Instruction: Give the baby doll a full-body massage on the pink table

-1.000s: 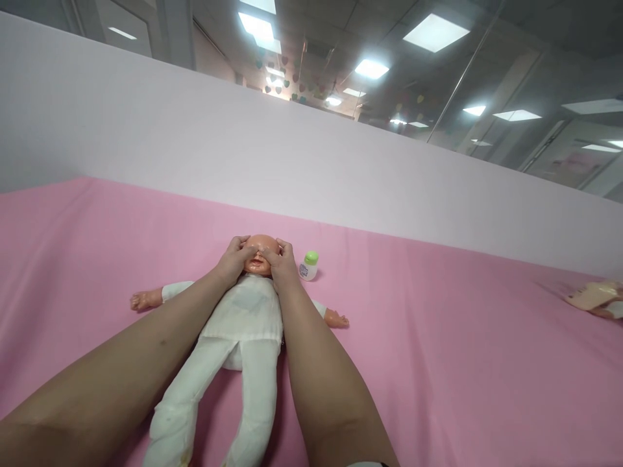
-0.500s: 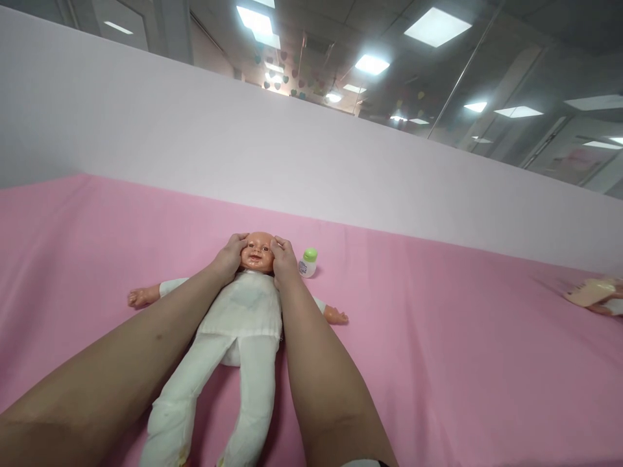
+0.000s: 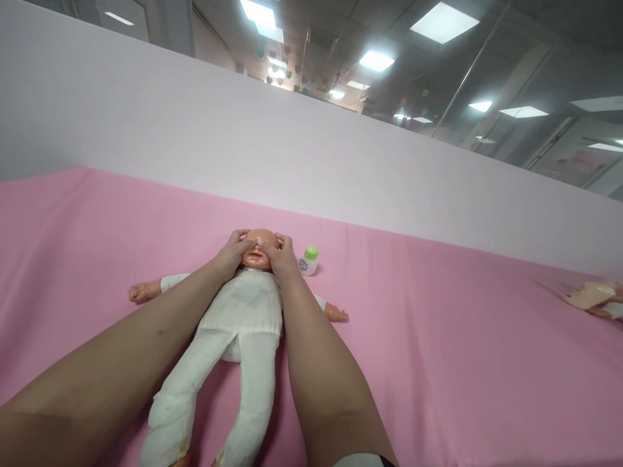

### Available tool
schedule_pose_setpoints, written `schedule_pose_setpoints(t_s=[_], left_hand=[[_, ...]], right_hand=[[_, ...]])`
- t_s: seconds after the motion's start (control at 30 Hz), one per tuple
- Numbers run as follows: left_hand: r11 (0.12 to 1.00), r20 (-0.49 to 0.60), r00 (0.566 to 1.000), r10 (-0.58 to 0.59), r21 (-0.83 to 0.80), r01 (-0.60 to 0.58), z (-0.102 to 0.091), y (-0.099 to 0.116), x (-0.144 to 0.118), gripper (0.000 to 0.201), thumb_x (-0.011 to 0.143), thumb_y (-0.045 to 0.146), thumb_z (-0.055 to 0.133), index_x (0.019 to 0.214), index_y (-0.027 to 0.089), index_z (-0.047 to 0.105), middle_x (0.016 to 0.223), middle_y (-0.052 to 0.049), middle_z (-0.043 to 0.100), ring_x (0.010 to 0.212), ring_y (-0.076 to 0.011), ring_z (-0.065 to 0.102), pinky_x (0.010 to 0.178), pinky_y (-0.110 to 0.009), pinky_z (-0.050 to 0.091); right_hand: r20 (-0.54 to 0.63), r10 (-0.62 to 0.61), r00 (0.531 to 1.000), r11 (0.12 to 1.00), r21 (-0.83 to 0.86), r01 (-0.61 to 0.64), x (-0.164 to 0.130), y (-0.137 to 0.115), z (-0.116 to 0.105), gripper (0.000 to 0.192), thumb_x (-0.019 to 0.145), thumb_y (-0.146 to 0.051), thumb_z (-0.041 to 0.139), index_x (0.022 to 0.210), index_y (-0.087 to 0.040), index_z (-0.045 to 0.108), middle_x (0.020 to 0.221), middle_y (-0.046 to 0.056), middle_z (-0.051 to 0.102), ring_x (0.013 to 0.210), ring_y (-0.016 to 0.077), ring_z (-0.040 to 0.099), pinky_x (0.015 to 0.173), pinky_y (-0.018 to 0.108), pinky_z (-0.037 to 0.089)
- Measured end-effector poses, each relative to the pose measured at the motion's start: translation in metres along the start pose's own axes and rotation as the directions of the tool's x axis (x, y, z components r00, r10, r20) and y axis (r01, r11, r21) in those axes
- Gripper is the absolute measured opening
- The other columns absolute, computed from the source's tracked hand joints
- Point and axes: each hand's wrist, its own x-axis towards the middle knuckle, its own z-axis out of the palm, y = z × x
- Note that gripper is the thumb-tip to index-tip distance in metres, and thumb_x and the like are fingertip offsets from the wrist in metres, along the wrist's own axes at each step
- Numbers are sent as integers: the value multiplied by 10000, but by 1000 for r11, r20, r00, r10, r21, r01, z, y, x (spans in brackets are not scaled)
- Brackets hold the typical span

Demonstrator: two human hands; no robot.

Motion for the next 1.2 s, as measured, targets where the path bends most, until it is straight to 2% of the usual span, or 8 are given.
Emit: schedule_pose_setpoints(t_s=[0.13, 0.3, 0.6, 0.73, 0.83, 0.97, 1.07, 1.2], left_hand=[[1000, 68, 998, -10, -1, 11, 1, 5, -2, 770, 712, 337, 758, 1423, 224, 484, 1296, -132, 609, 1052, -265, 674, 907, -388, 558], [999, 63, 998, 21, 45, -24, 4, 5, 0, 610, 771, 358, 701, 1348, 204, 577, 1246, -115, 670, 1080, -263, 670, 958, -392, 538], [998, 35, 999, -2, 66, 0, 0, 6, 1, 579, 846, 370, 609, 1404, 224, 561, 1352, -98, 646, 1208, -260, 631, 1048, -379, 483], [992, 32, 999, 9, 129, -13, -4, 10, -5, 568, 878, 393, 593, 1415, 211, 557, 1418, -97, 607, 1268, -265, 597, 1076, -371, 457], [926, -31, 990, 135, 359, -115, -8, 12, -13, 453, 906, 424, 569, 1300, 215, 651, 1403, -93, 622, 1334, -283, 539, 1148, -381, 366], [711, -59, 947, 317, 676, -196, -10, 11, -27, 427, 976, 510, 421, 1044, 230, 736, 1131, -129, 737, 1158, -358, 621, 1071, -466, 394], [665, -46, 934, 354, 714, -217, -12, 12, -37, 442, 969, 541, 424, 923, 225, 729, 999, -138, 745, 1033, -362, 645, 1000, -451, 423], [712, 32, 949, 314, 653, -258, -17, 16, -48, 379, 887, 587, 577, 943, 244, 728, 979, -104, 749, 984, -339, 648, 933, -388, 445]], right_hand=[[-12, 14, 1000, 995, -101, -15, 1, -1, 2, 749, 584, -382, 883, 1219, -283, 499, 1193, 28, 602, 961, 196, 660, 830, 344, 573], [-94, -29, 995, 990, -143, 16, 1, 1, 5, 662, 624, -441, 847, 1179, -281, 523, 1069, -3, 631, 887, 185, 663, 794, 318, 565], [-113, -97, 989, 993, -85, 88, 4, 8, -3, 385, 767, -445, 691, 1101, -264, 630, 1053, 0, 700, 1005, 190, 654, 932, 345, 522], [-106, -183, 977, 964, -214, 158, 3, 11, -11, 317, 821, -424, 616, 1096, -277, 674, 1158, -3, 699, 1129, 191, 617, 1034, 357, 457], [-119, -257, 959, 887, -424, 185, -4, 8, -13, 275, 871, -434, 588, 1088, -298, 688, 1163, -11, 701, 1153, 195, 604, 1083, 360, 407], [-144, -313, 939, 730, -669, 141, -19, 3, -10, 272, 965, -480, 476, 941, -285, 664, 952, 30, 711, 1029, 246, 621, 1025, 407, 425], [-127, -377, 918, 706, -681, 195, -32, 0, -10, 290, 963, -502, 504, 847, -271, 637, 821, 51, 670, 968, 280, 618, 989, 424, 421], [31, -345, 938, 691, -668, 277, -45, -6, -16, 268, 897, -522, 644, 961, -266, 693, 901, 57, 695, 972, 285, 624, 983, 423, 419]])
